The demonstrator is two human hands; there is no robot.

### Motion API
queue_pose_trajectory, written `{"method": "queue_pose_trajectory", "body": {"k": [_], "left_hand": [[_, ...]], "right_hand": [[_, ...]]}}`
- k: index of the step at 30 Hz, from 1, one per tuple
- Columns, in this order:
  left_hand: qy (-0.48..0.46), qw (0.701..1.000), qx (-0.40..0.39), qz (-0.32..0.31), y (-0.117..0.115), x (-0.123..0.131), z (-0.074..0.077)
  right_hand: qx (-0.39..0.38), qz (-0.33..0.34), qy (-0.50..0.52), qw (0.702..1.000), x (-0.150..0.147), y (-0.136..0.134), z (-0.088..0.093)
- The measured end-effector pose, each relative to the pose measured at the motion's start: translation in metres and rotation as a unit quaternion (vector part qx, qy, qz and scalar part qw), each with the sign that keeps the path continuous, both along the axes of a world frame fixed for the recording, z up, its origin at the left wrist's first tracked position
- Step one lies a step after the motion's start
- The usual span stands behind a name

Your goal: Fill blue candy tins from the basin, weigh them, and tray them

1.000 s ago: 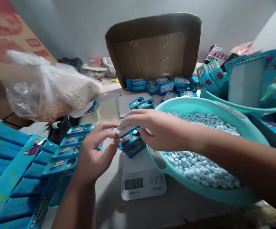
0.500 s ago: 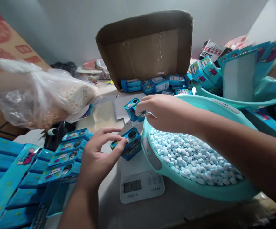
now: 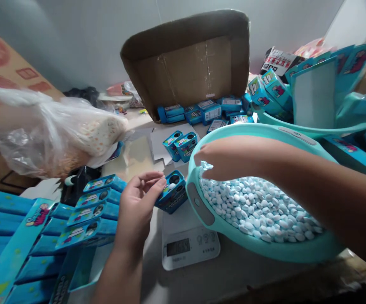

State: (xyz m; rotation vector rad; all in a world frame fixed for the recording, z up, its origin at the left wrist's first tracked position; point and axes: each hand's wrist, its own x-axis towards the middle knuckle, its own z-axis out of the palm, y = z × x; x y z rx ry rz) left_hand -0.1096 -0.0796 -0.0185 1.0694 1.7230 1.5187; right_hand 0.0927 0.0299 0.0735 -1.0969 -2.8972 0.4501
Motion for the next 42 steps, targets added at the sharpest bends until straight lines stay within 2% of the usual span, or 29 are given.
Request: {"method": "queue_pose_trajectory", "body": {"k": [2, 3, 5, 7, 10, 18, 23, 26, 30, 33, 36, 39, 42], "left_hand": [[0.027, 0.998, 0.051, -0.015, -0.003, -0.001, -0.001], [0.061, 0.994, 0.081, -0.027, -0.005, -0.002, 0.000], [0.172, 0.975, 0.130, -0.059, -0.009, -0.004, 0.001], [0.296, 0.939, 0.151, -0.089, -0.012, -0.007, 0.003], [0.386, 0.902, 0.164, -0.105, -0.014, -0.011, 0.004], [0.402, 0.887, 0.210, -0.084, -0.012, -0.009, -0.001], [0.418, 0.878, 0.231, -0.032, -0.012, -0.009, 0.001], [0.426, 0.876, 0.227, 0.011, -0.013, -0.007, 0.005], [0.414, 0.882, 0.217, 0.057, -0.015, -0.002, 0.009], [0.415, 0.881, 0.219, 0.053, -0.015, -0.001, 0.010], [0.434, 0.872, 0.225, 0.029, -0.014, -0.004, 0.010], [0.443, 0.869, 0.223, 0.004, -0.013, -0.007, 0.008], [0.447, 0.867, 0.218, -0.013, -0.013, -0.007, 0.007]], "right_hand": [[-0.028, 0.062, -0.112, 0.991, 0.002, 0.002, -0.002], [-0.034, 0.082, -0.137, 0.987, 0.002, 0.003, -0.003], [-0.036, 0.095, -0.138, 0.985, 0.001, 0.003, -0.004], [-0.033, 0.095, -0.141, 0.985, 0.000, 0.003, -0.003], [-0.035, 0.088, -0.141, 0.986, -0.001, 0.003, -0.003], [-0.043, 0.082, -0.103, 0.990, 0.001, 0.004, -0.003], [-0.024, 0.077, -0.134, 0.988, -0.002, 0.005, -0.006], [-0.031, 0.103, -0.152, 0.983, -0.004, 0.009, -0.007], [-0.006, 0.108, -0.149, 0.983, -0.005, 0.010, 0.000], [0.042, 0.092, -0.091, 0.991, -0.008, 0.007, 0.009], [0.068, 0.092, 0.024, 0.993, -0.014, 0.002, 0.009], [0.048, 0.111, 0.122, 0.985, -0.023, -0.002, 0.000], [0.002, 0.139, 0.153, 0.978, -0.031, -0.005, -0.011]]}}
